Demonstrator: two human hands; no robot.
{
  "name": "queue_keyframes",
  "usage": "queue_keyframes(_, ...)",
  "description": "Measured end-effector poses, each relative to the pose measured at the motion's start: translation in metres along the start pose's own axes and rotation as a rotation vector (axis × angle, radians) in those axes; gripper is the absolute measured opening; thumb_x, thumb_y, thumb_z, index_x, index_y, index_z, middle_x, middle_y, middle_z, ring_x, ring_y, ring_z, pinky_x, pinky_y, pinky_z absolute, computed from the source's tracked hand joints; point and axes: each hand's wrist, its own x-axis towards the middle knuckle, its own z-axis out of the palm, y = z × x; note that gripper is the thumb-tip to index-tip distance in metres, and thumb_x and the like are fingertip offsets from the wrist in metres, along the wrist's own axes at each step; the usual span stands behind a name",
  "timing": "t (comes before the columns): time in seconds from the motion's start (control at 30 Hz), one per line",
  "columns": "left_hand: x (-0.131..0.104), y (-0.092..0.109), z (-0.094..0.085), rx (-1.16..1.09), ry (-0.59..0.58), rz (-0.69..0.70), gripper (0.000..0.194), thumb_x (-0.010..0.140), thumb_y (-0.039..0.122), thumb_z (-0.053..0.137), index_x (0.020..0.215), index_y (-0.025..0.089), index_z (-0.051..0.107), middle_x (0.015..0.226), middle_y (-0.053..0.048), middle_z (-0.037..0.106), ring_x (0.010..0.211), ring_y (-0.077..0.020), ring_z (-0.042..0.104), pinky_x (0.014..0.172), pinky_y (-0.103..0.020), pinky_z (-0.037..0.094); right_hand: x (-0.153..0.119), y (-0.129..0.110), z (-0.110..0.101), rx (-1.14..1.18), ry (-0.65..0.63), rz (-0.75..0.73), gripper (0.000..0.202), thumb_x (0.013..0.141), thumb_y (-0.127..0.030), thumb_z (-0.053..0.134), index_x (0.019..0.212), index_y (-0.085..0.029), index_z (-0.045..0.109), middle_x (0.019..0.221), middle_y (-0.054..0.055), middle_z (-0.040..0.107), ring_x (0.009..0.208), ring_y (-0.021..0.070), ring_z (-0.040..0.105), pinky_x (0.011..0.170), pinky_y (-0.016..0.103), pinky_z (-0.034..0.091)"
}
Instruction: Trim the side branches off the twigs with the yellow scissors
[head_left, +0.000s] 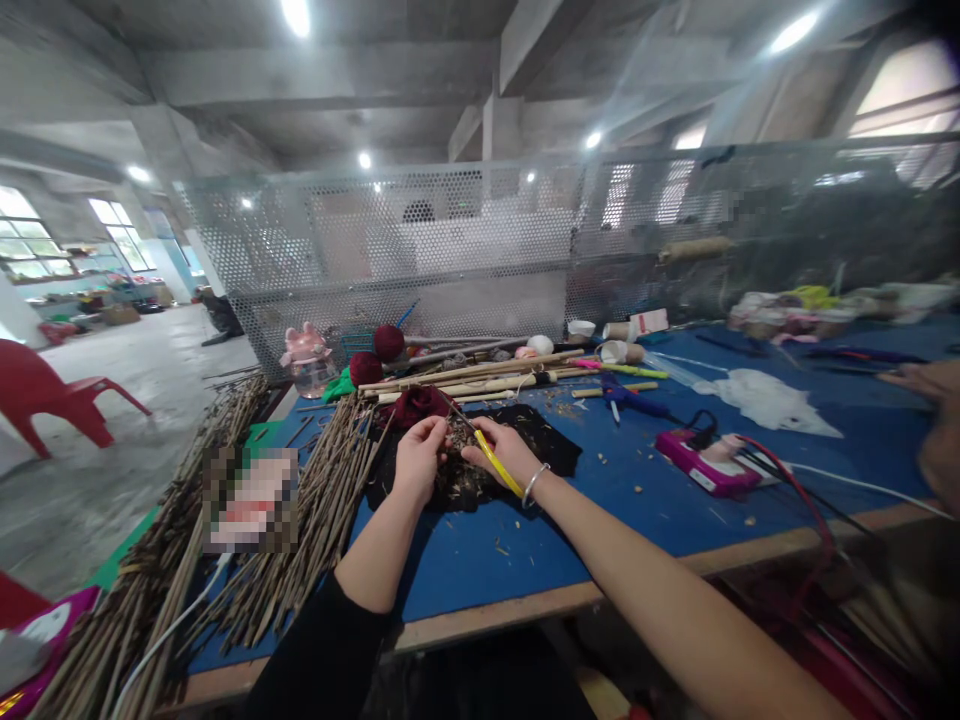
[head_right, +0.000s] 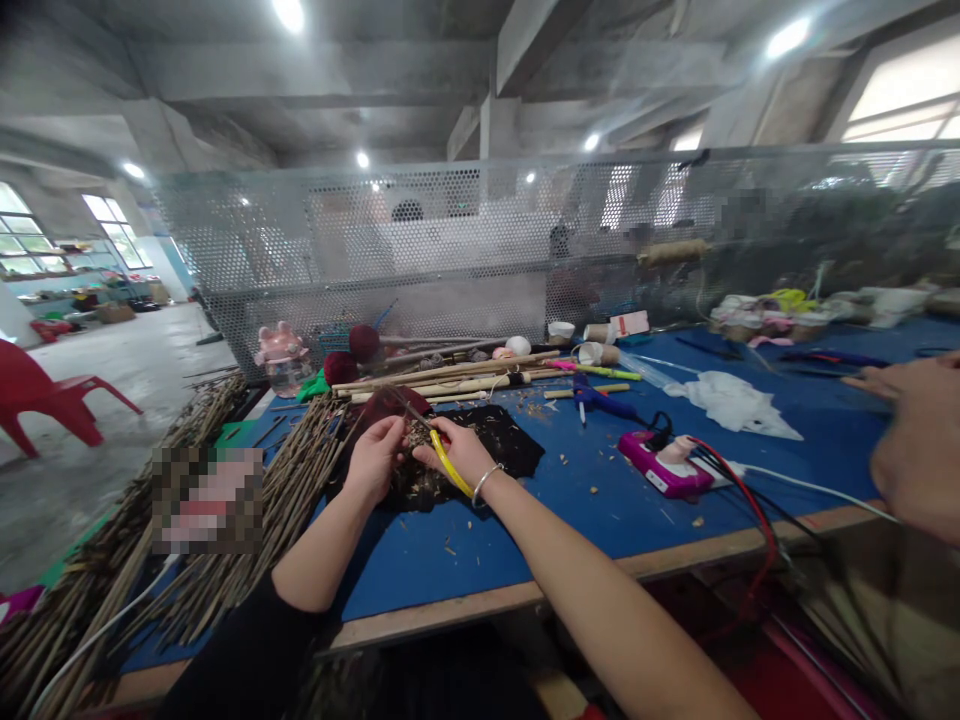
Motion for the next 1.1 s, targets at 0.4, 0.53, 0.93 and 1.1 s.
queue_keyframes(0.4, 0.0027, -0.0012, -0.0023, -0.019, 0.016, 0.035, 0.037, 0.06, 0.044, 0.069, 0.079, 0.014, 0.06, 0.07, 0.001, 0.057, 0.052, -0.004, 0.047, 0.041, -0.012, 0.032, -0.0013, 0.0032, 0.0015, -0.116, -0.03, 0.036, 0.04, 0.07, -0.044, 0.061, 0.099, -0.017, 0.055, 0.065, -0.003, 0.052, 0.057, 0.0108, 0.042, 0.055, 0.021, 0.035)
queue_keyframes(0.53, 0.0028, -0.0001, -0.0018, -0.033, 0.023, 0.02, 0.039, 0.06, 0.045, 0.069, 0.081, 0.014, 0.06, 0.071, 0.001, 0.058, 0.052, -0.0038, 0.047, 0.041, -0.012, 0.032, -0.0017, -0.0012, -0.0023, -0.139, -0.082, 0.075, 0.048, 0.069, -0.046, 0.062, 0.106, -0.018, 0.05, 0.066, -0.003, 0.052, 0.057, 0.011, 0.042, 0.056, 0.022, 0.036)
queue_keyframes(0.93, -0.0006, 0.0015, 0.0001, -0.061, -0.063, -0.025, 0.039, 0.058, 0.046, 0.071, 0.078, 0.013, 0.06, 0.069, 0.001, 0.057, 0.051, -0.0033, 0.047, 0.041, -0.012, 0.031, -0.0014, 0.0036, -0.0011, 0.015, -0.092, -0.063, 0.044, 0.075, -0.049, 0.055, 0.102, -0.015, 0.051, 0.075, 0.0, 0.054, 0.063, 0.0124, 0.044, 0.06, 0.023, 0.037)
queue_keyframes(1.1, -0.0017, 0.0046, 0.0012, -0.05, -0.047, -0.04, 0.04, 0.057, 0.047, 0.071, 0.076, 0.013, 0.059, 0.07, 0.001, 0.058, 0.051, -0.0036, 0.047, 0.041, -0.012, 0.031, -0.0011, -0.0035, -0.0019, 0.047, -0.084, -0.02, 0.04, 0.074, -0.052, 0.056, 0.091, -0.016, 0.054, 0.069, -0.001, 0.051, 0.058, 0.0113, 0.041, 0.056, 0.023, 0.036)
